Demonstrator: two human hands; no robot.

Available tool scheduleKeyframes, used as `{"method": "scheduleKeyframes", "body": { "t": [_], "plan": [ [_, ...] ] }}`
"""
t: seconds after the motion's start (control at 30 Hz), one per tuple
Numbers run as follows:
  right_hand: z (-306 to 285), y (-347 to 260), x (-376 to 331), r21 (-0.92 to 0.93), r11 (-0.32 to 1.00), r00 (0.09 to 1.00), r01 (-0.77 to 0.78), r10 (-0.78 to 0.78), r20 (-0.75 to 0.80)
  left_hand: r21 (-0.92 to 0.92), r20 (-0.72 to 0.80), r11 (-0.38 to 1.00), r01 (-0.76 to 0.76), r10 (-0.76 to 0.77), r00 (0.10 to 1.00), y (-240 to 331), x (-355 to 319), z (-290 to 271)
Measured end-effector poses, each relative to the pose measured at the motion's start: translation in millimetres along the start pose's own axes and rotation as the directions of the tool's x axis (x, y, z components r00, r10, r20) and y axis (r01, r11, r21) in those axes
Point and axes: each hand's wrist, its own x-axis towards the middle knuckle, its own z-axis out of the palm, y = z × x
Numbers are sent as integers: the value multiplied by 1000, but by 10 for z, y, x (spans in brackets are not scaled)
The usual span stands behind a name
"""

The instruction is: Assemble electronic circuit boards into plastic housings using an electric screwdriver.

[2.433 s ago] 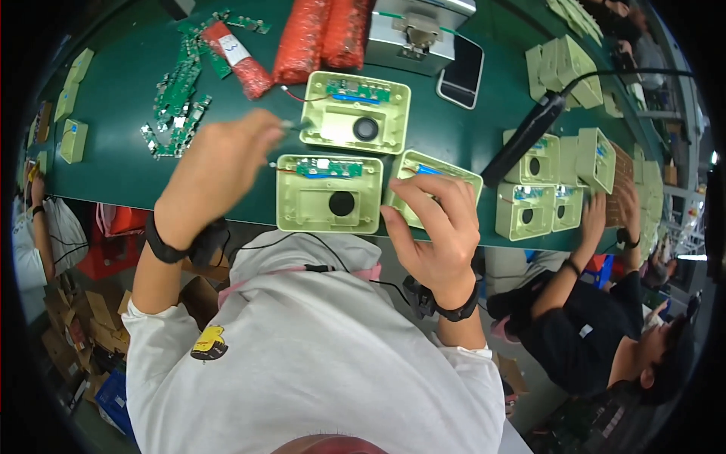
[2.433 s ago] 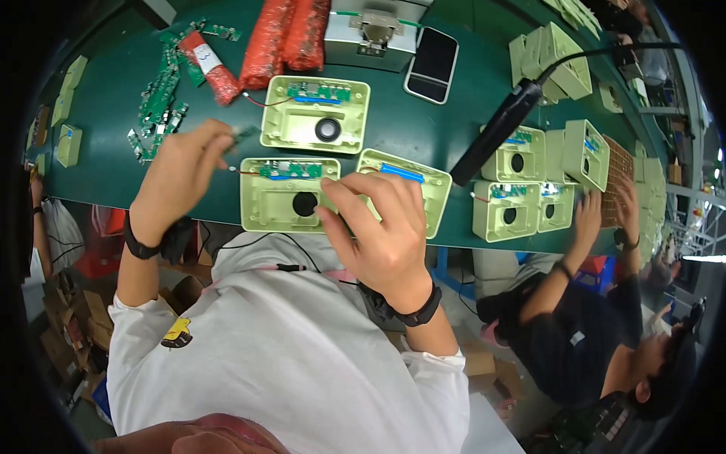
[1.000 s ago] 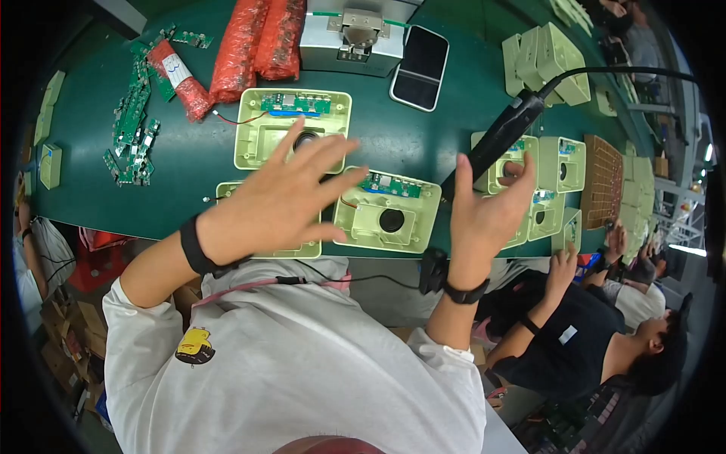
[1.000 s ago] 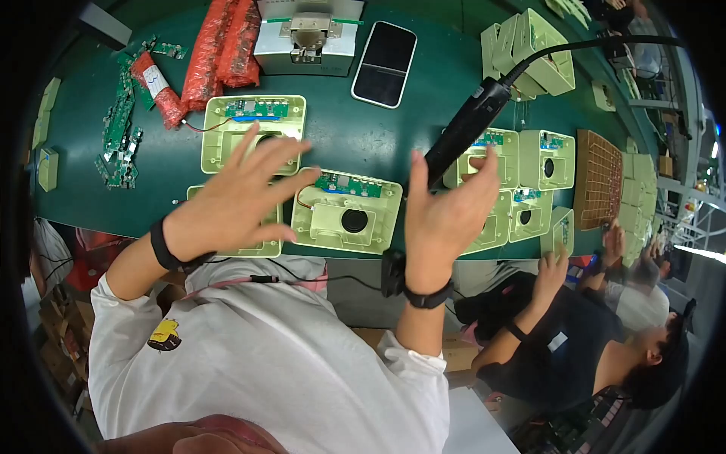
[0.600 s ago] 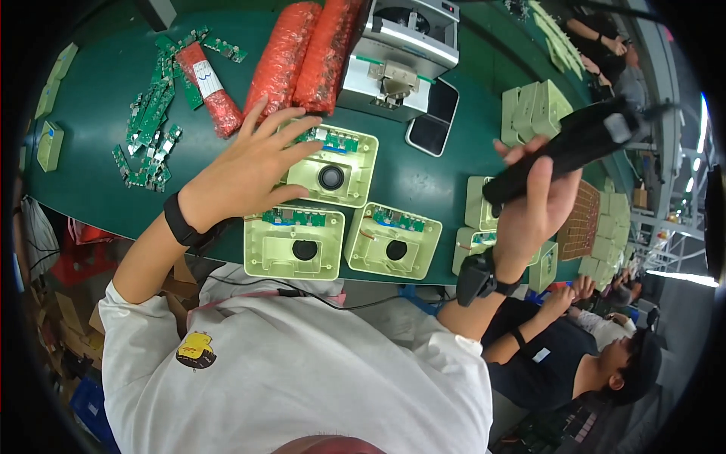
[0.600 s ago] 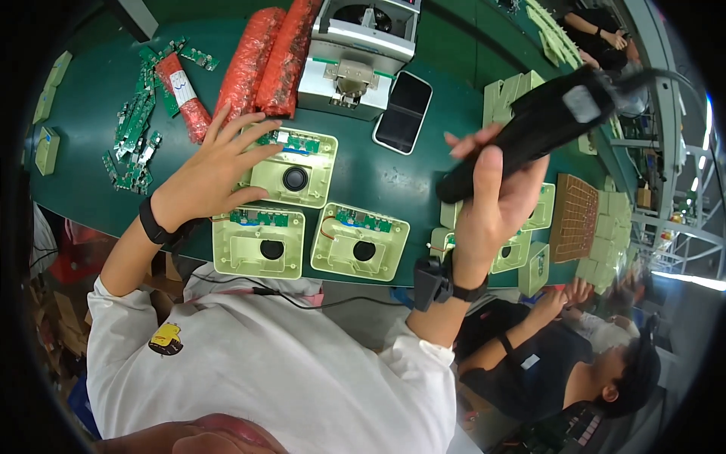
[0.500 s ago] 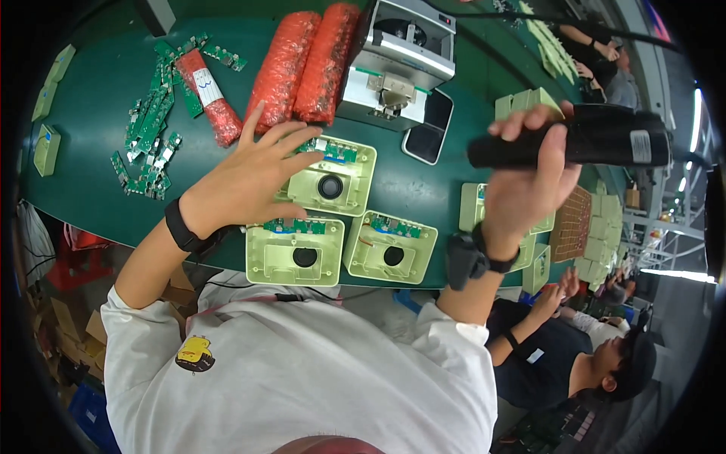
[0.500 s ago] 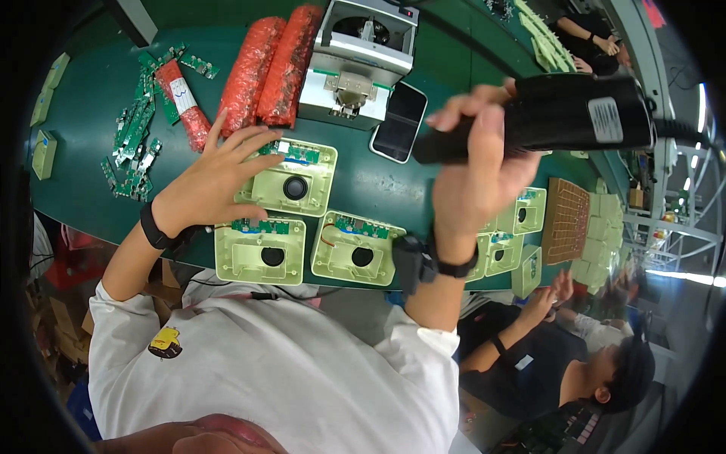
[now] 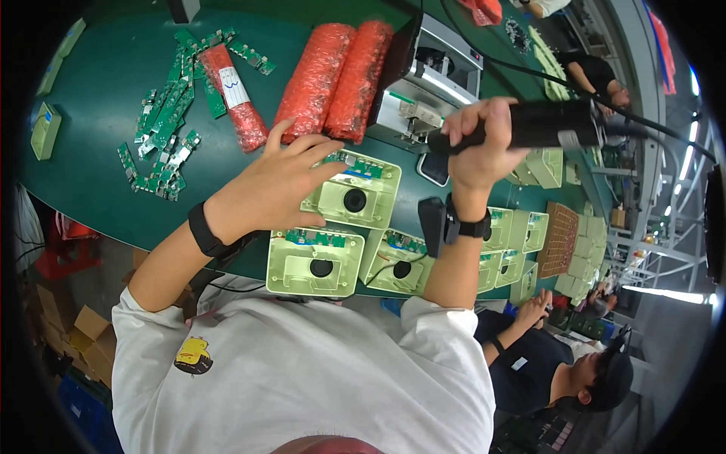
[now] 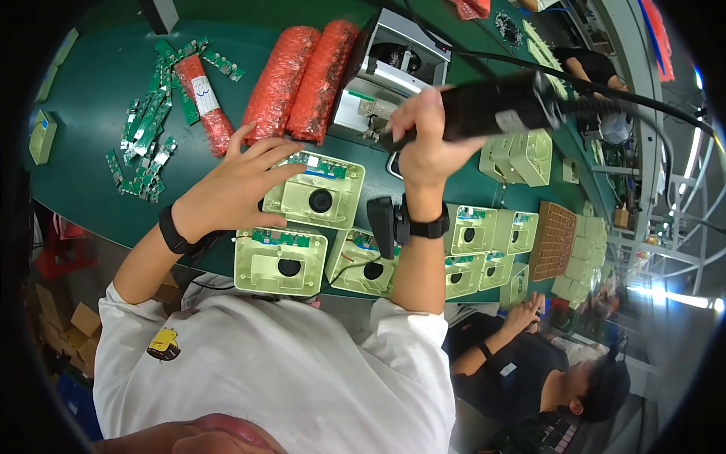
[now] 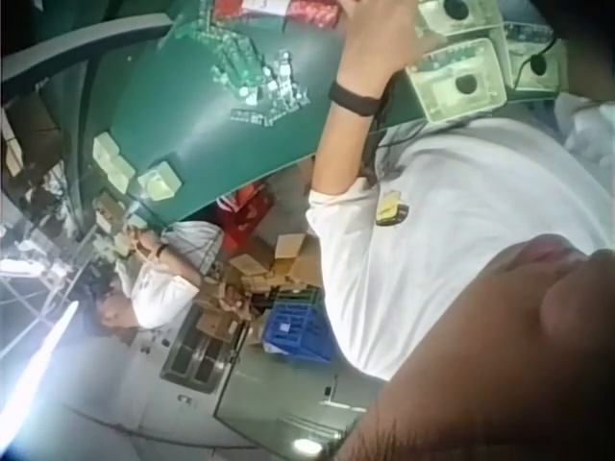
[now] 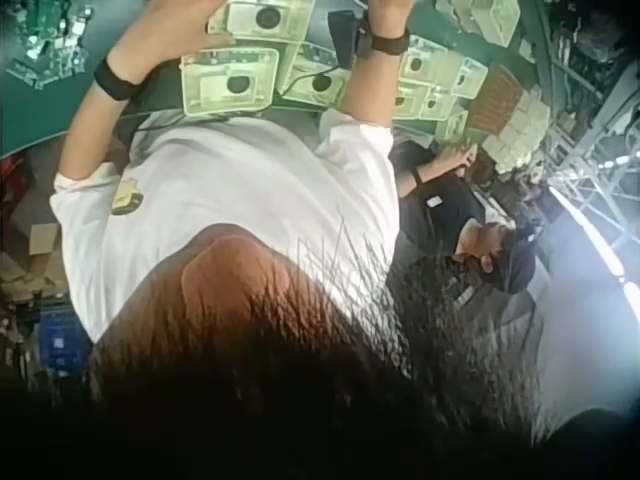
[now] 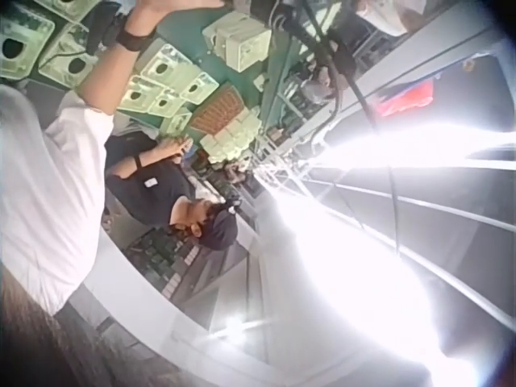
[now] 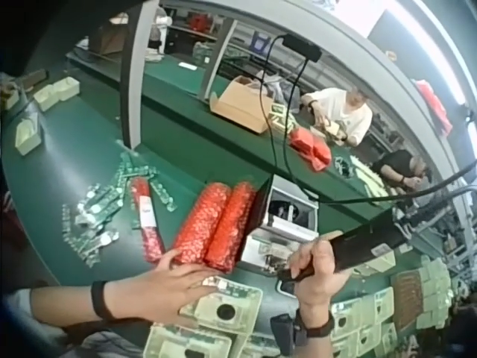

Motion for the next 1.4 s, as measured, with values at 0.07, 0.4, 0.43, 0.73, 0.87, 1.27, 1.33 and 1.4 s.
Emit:
{"method": "scheduleKeyframes", "body": {
  "t": [0.07, 0.4, 0.43, 0.73, 0.87, 1.27, 1.33, 1.4],
  "plan": [
    [-1, -30, -113, 55, 997, 999, -53, 52, 12, 1, -11, 1000, -3, 4, 1000, -5, 8, 15],
    [87, 146, -600, 23, 997, 995, -73, 71, 71, 12, -14, 1000, 11, -11, 1000, -19, 6, 45],
    [84, 157, -608, 6, 997, 994, -82, 82, 72, 9, -19, 1000, 10, -9, 1000, -15, 6, 42],
    [67, 171, -618, 25, 999, 994, -38, 35, 101, 11, 8, 1000, 20, -21, 1000, -51, 10, 46],
    [85, 207, -619, -5, 998, 994, -61, 61, 95, 3, -18, 1000, 8, -8, 1000, -44, 7, 34],
    [-35, -66, -329, 50, 986, 974, 159, -165, 157, -34, -52, 999, 26, -28, 998, -101, -1, -29],
    [-24, -34, -129, 2, 983, 980, 186, -185, 74, -42, -45, 999, 14, -16, 999, -58, -35, -18],
    [-14, 4, -40, -16, 979, 978, 205, -204, 48, -47, -59, 998, 47, -50, 997, -70, -46, -20]
  ]
}}
